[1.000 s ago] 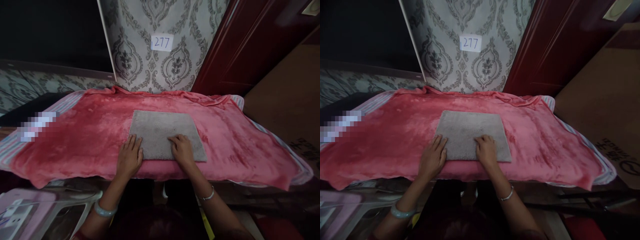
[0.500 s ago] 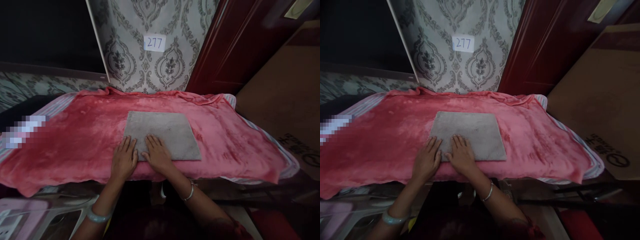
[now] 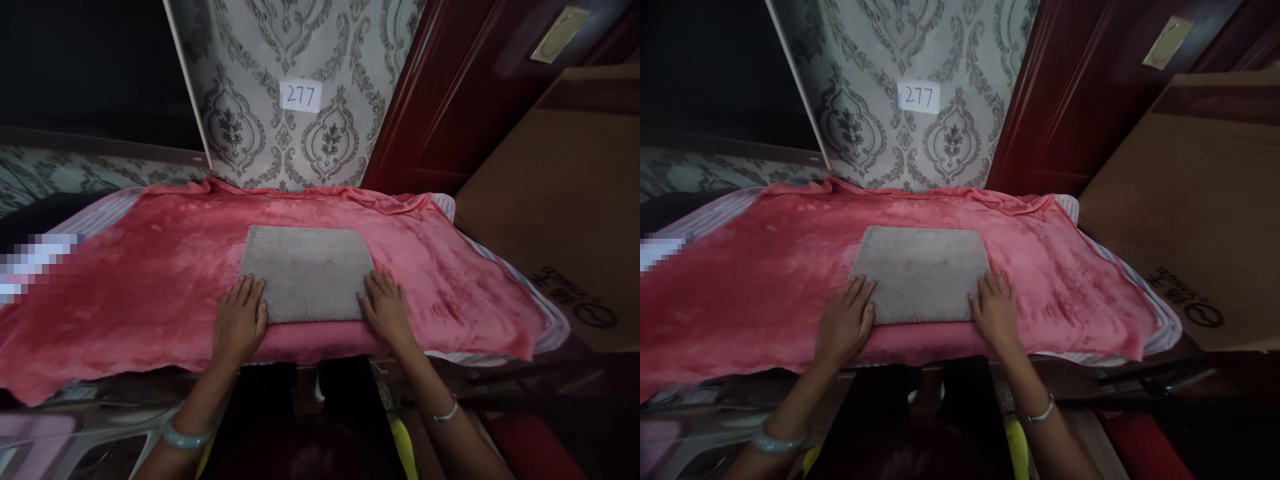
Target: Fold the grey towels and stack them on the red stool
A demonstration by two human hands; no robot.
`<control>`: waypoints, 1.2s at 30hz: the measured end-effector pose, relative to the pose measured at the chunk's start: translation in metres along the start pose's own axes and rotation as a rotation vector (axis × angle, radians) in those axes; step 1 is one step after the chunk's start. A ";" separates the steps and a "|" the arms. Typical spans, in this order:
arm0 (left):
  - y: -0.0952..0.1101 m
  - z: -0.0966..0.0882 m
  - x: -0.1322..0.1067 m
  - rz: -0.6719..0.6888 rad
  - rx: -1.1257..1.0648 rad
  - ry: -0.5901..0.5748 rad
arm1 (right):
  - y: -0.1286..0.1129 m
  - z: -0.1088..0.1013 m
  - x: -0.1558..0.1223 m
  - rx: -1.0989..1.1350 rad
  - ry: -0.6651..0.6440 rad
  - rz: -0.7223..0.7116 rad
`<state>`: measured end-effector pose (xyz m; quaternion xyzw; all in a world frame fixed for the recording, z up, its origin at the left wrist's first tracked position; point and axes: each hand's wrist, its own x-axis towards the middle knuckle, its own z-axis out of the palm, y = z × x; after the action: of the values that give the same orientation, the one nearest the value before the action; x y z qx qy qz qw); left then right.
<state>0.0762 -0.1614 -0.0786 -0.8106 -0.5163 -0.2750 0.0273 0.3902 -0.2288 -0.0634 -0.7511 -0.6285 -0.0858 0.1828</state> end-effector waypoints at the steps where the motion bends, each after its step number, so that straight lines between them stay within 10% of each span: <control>1: 0.000 0.000 0.000 0.001 -0.003 0.002 | -0.010 -0.004 0.008 0.032 0.028 -0.034; 10: -0.002 -0.004 0.002 0.028 0.023 -0.001 | -0.125 0.002 0.066 0.148 -0.155 -0.324; 21: -0.003 0.000 0.001 0.039 0.038 0.031 | -0.004 -0.014 0.045 0.099 0.037 0.099; 31: -0.004 -0.004 0.002 0.051 0.056 0.013 | -0.093 0.009 0.075 0.154 -0.223 -0.322; 36: -0.007 -0.002 0.001 0.065 0.068 0.021 | -0.084 0.019 0.070 0.143 -0.312 -0.322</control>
<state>0.0703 -0.1580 -0.0778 -0.8227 -0.4982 -0.2649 0.0692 0.3199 -0.1451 -0.0420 -0.6307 -0.7652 0.0481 0.1199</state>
